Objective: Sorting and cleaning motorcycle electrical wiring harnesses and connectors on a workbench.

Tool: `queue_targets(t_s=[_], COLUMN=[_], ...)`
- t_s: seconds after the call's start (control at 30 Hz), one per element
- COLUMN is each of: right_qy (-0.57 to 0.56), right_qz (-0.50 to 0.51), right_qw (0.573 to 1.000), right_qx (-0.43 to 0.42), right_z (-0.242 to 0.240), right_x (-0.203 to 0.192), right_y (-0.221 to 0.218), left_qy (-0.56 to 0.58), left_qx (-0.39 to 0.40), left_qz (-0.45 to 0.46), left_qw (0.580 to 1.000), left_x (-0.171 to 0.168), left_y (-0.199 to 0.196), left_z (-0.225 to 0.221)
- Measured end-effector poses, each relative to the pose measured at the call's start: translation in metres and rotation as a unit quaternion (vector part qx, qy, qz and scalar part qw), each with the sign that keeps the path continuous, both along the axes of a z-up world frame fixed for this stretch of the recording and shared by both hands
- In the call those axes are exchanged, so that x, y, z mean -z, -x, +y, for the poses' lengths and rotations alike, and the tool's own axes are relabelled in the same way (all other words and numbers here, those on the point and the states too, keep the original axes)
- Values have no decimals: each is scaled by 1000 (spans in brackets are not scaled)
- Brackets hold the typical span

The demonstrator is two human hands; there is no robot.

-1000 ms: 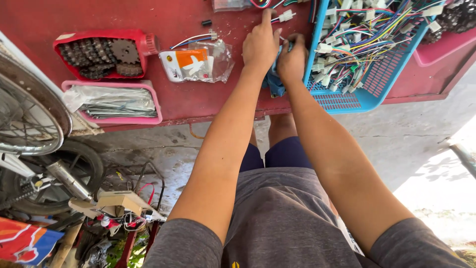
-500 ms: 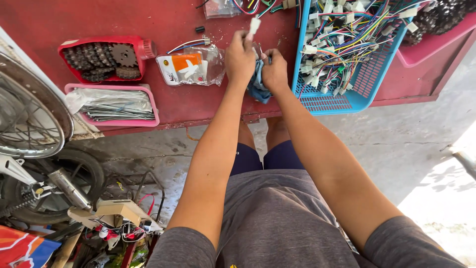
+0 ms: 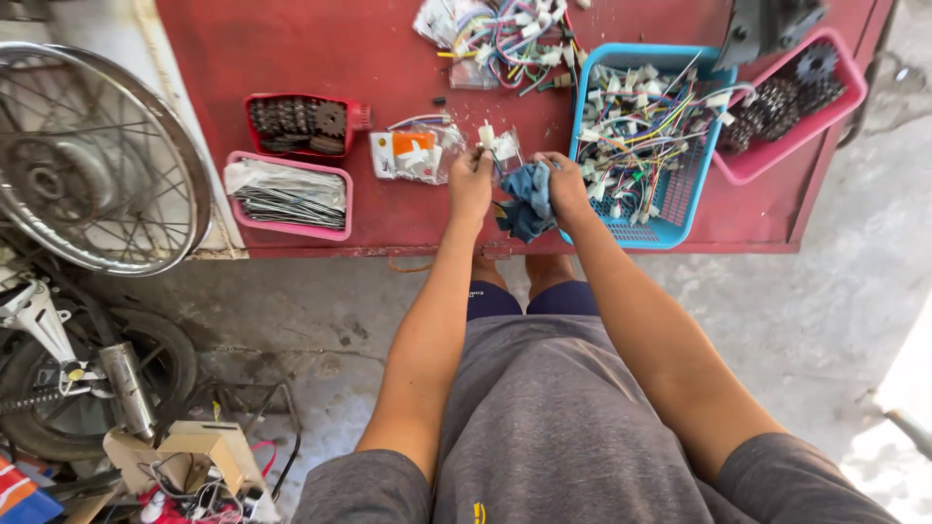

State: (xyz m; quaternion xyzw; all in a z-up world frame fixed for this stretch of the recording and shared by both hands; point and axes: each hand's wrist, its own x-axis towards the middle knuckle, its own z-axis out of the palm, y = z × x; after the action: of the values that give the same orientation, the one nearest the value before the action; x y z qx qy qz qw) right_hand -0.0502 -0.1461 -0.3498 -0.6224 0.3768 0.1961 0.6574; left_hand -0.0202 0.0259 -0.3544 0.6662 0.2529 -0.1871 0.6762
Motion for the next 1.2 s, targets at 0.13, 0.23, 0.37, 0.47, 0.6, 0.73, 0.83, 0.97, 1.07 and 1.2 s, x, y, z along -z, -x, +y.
queue_targets(t_s=[0.13,0.23,0.37,0.47,0.6,0.73,0.83,0.97,1.07,1.2], right_qy=[-145,-178,-192,-184,-140,-173,-197,-119,26,106], right_qz=[-33,-128,-218,-259,-333,-371,-421,-407,-346,-339], right_qw=[983,944,899,884,841,809,783,873,938,930], right_qx=[110,246,326,342,402,421,413,243,27,-92], right_z=[-24,-28,-26,-20,-16,-7,2,38,84,124], right_x=[-50,-87,-118,-164,-231,-243,-257,-276,-292,-299], right_y=[-1,3,2,-9,-28,-32,-39,-46,-43,-52], left_qy=[74,93,121,130,52,-29,-53,-4,3,-17], left_qx=[-19,-20,-20,-35,-82,-90,-97,-120,-56,59], left_qz=[0,29,-14,-77,-170,-227,-256,-262,-280,-312], left_qw=[997,995,992,988,981,969,960,957,958,948], left_x=[-74,-124,-156,-168,-199,-235,-241,-253,-293,-327], left_y=[-3,5,17,18,10,2,-9,-21,-23,-38], left_z=[-8,-17,-32,-35,-23,-7,10,40,58,91])
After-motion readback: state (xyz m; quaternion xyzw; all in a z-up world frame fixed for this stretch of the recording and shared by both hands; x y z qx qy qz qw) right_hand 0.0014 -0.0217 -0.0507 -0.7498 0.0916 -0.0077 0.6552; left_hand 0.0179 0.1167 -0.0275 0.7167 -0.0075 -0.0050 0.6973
